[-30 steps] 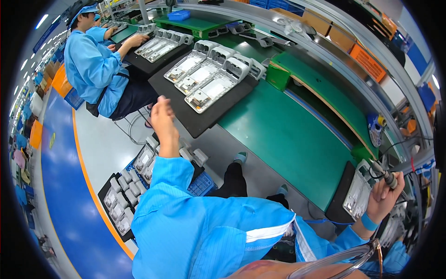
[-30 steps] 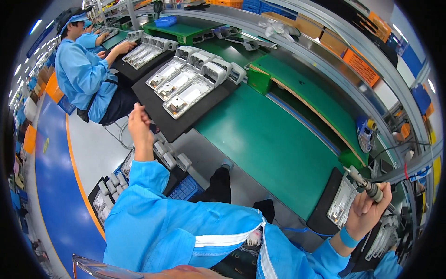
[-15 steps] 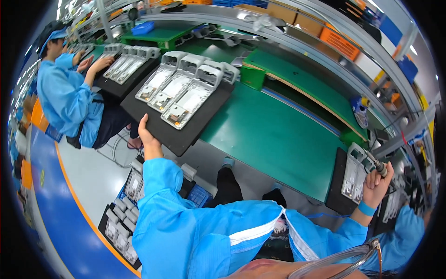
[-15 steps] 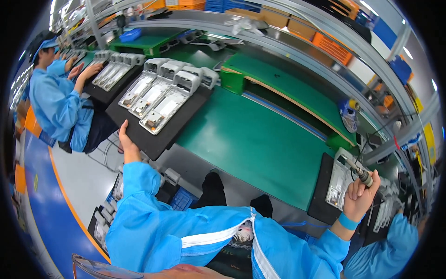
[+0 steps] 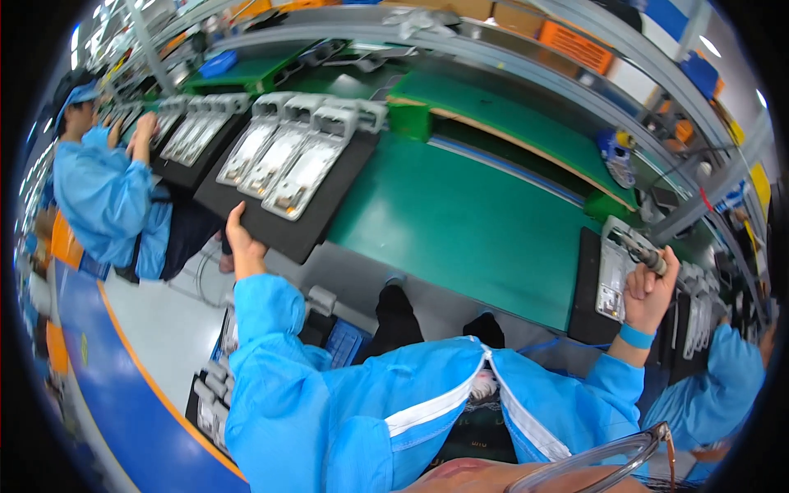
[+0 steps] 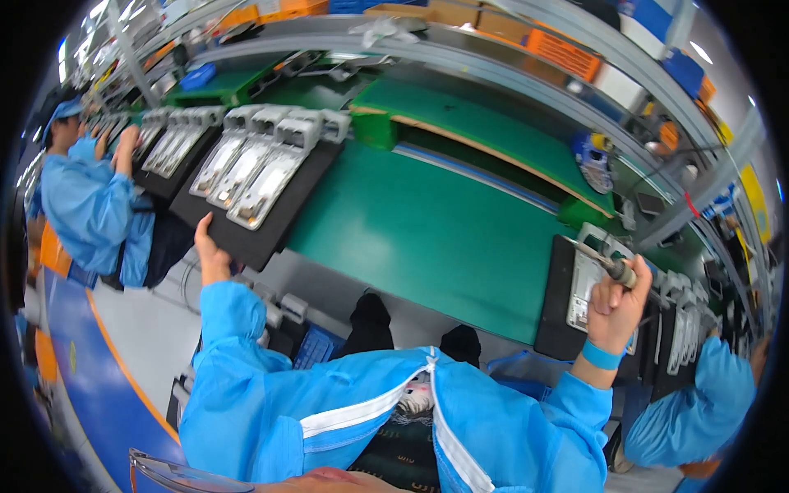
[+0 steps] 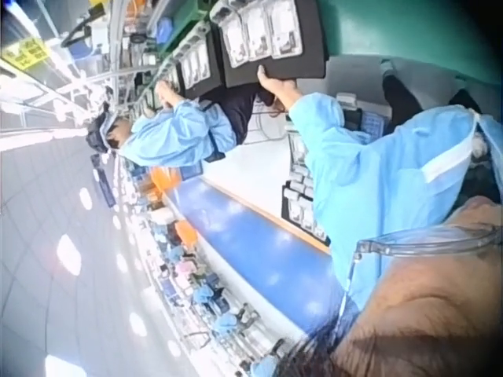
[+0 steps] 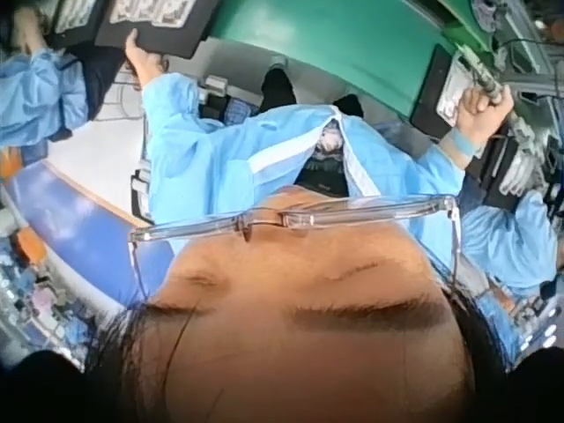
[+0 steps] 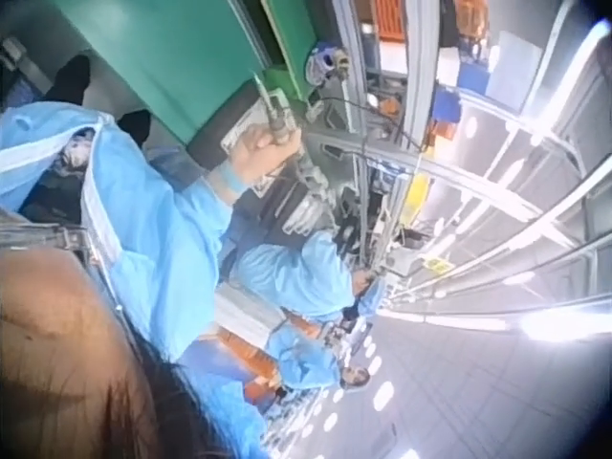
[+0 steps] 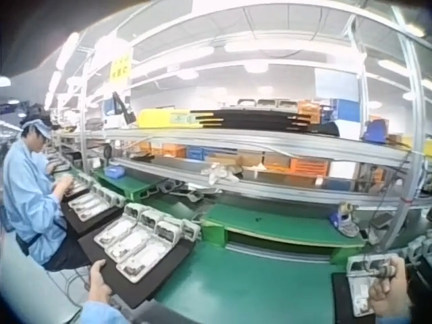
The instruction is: Soldering and assembling electronic components into handheld device housings on a factory production line.
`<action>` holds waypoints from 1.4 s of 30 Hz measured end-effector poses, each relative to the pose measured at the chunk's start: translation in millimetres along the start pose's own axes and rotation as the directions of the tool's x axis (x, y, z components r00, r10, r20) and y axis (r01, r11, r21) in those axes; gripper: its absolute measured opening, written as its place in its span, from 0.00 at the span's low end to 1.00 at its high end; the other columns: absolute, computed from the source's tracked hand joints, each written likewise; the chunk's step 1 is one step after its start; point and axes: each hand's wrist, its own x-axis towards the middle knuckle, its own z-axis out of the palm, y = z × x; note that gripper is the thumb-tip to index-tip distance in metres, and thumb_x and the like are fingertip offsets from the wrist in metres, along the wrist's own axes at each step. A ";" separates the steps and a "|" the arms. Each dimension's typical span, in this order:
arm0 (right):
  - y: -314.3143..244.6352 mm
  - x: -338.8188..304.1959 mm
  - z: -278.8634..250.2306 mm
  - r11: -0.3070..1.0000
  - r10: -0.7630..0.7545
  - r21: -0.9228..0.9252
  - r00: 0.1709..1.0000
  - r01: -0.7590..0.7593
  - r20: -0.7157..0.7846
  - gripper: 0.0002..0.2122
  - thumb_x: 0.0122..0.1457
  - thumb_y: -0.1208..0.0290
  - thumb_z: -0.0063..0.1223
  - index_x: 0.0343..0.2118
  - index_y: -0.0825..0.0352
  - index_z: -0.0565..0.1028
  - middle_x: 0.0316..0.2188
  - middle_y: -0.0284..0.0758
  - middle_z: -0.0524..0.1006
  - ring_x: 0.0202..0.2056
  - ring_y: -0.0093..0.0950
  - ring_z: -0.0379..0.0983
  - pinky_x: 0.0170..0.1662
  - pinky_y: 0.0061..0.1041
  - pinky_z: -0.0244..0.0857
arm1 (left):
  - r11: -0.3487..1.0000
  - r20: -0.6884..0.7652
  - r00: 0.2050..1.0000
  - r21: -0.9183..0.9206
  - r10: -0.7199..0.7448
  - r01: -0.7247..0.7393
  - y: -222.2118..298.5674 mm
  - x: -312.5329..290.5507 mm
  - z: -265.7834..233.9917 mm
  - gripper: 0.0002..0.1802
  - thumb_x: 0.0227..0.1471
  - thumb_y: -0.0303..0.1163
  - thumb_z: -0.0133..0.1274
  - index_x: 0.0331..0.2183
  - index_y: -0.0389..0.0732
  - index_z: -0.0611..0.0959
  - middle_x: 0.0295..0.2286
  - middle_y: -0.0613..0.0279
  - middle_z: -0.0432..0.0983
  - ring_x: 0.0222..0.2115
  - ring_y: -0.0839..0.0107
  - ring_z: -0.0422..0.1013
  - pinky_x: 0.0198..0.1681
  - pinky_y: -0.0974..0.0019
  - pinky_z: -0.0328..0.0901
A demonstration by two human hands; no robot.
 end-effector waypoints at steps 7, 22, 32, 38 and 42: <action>0.5 -0.6 -10.8 1.000 -0.005 -0.024 0.996 0.007 0.085 0.12 0.57 0.63 0.35 0.24 0.64 0.68 0.03 0.25 0.56 0.04 0.16 0.46 0.07 0.14 0.40 | 1.000 0.017 1.000 -0.022 0.003 -0.002 -3.8 0.3 10.8 0.18 0.43 0.32 0.48 0.36 0.30 0.71 0.34 0.50 0.70 0.35 0.56 0.68 0.41 0.57 0.62; 1.0 -9.5 -10.9 0.999 -0.016 -0.037 0.998 0.018 0.057 0.13 0.56 0.63 0.37 0.22 0.65 0.67 0.03 0.25 0.55 0.05 0.16 0.46 0.07 0.14 0.40 | 0.999 -0.017 1.000 -0.052 0.009 -0.010 -5.4 5.9 7.6 0.17 0.40 0.31 0.45 0.34 0.30 0.72 0.34 0.50 0.70 0.36 0.57 0.66 0.43 0.57 0.60; 2.8 -8.4 -17.7 0.999 -0.041 -0.012 0.999 0.041 0.036 0.12 0.56 0.63 0.37 0.21 0.64 0.68 0.03 0.25 0.55 0.04 0.16 0.47 0.07 0.14 0.40 | 0.991 0.199 0.977 -0.085 -0.082 0.100 0.2 13.5 11.8 0.17 0.44 0.27 0.45 0.38 0.29 0.69 0.38 0.48 0.68 0.39 0.55 0.65 0.45 0.55 0.59; 2.1 -5.1 -19.4 0.999 -0.029 -0.033 0.998 0.031 0.056 0.12 0.56 0.63 0.37 0.22 0.64 0.68 0.03 0.25 0.55 0.04 0.16 0.47 0.07 0.14 0.41 | 1.000 0.090 0.996 -0.010 0.009 -0.008 -19.9 19.1 5.4 0.17 0.45 0.24 0.46 0.40 0.30 0.69 0.38 0.49 0.67 0.38 0.58 0.66 0.44 0.59 0.61; -6.5 -10.6 -20.0 0.998 -0.059 -0.037 0.998 0.060 0.028 0.12 0.56 0.63 0.37 0.23 0.64 0.69 0.04 0.25 0.56 0.04 0.17 0.47 0.07 0.14 0.41 | 1.000 0.134 0.991 0.012 -0.021 0.019 -23.4 19.7 -1.9 0.17 0.44 0.22 0.46 0.40 0.29 0.68 0.38 0.49 0.67 0.39 0.58 0.66 0.45 0.59 0.61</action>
